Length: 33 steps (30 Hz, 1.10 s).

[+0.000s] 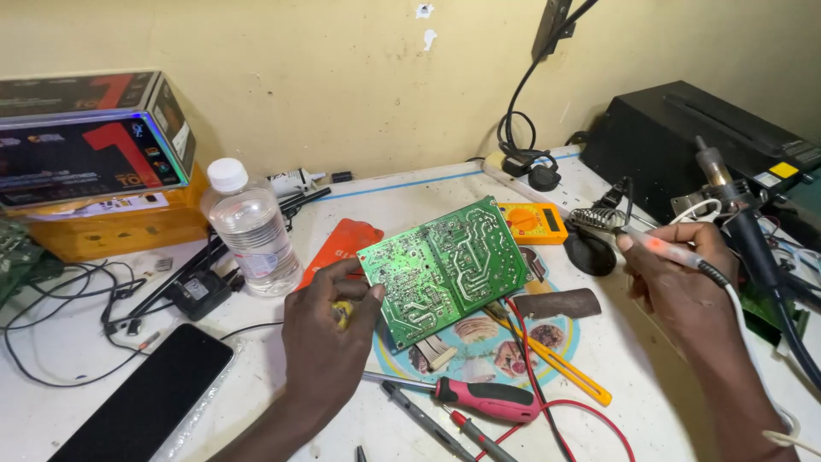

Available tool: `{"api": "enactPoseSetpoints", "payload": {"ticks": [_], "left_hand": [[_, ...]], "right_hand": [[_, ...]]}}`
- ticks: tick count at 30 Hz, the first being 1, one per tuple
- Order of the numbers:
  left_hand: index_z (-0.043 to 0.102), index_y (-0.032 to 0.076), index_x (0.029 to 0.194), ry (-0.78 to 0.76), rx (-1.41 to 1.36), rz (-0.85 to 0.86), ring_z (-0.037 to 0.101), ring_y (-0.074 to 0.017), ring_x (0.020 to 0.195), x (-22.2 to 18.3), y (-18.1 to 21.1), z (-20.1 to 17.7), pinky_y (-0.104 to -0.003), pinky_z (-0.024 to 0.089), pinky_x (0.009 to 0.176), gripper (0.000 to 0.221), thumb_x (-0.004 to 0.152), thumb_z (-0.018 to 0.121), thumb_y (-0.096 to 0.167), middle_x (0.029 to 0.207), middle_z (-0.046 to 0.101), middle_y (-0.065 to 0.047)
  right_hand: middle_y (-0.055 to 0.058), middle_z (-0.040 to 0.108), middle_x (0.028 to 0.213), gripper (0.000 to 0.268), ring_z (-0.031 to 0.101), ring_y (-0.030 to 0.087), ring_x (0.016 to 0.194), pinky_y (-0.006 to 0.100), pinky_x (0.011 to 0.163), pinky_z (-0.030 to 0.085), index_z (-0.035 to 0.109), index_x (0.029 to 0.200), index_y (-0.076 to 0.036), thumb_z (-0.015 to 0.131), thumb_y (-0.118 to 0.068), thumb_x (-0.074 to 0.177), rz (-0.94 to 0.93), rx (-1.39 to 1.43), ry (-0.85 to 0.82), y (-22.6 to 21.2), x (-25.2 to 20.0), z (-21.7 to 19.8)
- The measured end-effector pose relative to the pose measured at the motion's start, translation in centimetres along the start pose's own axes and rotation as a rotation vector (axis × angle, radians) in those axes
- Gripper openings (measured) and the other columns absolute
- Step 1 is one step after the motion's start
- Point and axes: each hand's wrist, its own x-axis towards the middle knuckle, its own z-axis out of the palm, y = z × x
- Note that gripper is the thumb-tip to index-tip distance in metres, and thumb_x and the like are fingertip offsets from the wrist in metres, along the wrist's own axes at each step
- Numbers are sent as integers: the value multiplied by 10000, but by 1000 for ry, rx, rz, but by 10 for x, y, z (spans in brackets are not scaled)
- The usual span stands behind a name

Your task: A person is inspecting and troubleshooting a green circuit board at a workbench using a soldering iron and a smartphone for reference.

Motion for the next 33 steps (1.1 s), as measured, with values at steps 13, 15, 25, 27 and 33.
{"api": "enactPoseSetpoints", "payload": {"ticks": [13,15,25,27,33], "left_hand": [[688,177,1236,-23,24,62,713,-161,1021,0,-9,3,-410,362,1033,462,808,742,345,849,804,90],[694,191,1250,-38,13,21,670,-160,1063,0,-7,1,-386,345,1048,479,801,753,349,894,821,79],[663,121,1202,43,-15,303,718,-124,951,-7,-3,0,-396,308,1087,395,890,691,362,864,782,69],[641,77,1256,71,1,462,689,-115,927,-10,0,0,-394,333,1098,420,965,637,379,861,753,62],[639,74,1322,149,66,571,596,-267,1098,-14,-10,5,-437,383,1100,451,947,724,310,1046,738,-26]], "right_hand": [[354,762,899,766,614,442,628,470,488,373,722,1114,132,363,-545,1102,409,57,-538,15,14,-9],[415,752,912,778,660,503,657,547,470,468,722,1200,158,347,-513,1082,368,165,-583,13,10,-3],[181,621,937,326,527,271,701,406,596,449,678,1231,5,654,-201,979,234,-63,-340,-23,-38,46],[82,741,1178,495,706,273,904,432,735,553,668,1373,-154,680,-300,900,218,-293,-358,-39,-48,55],[101,697,981,404,645,213,766,390,633,574,695,1290,-61,722,-125,892,149,-11,-407,-3,-45,66]]}}
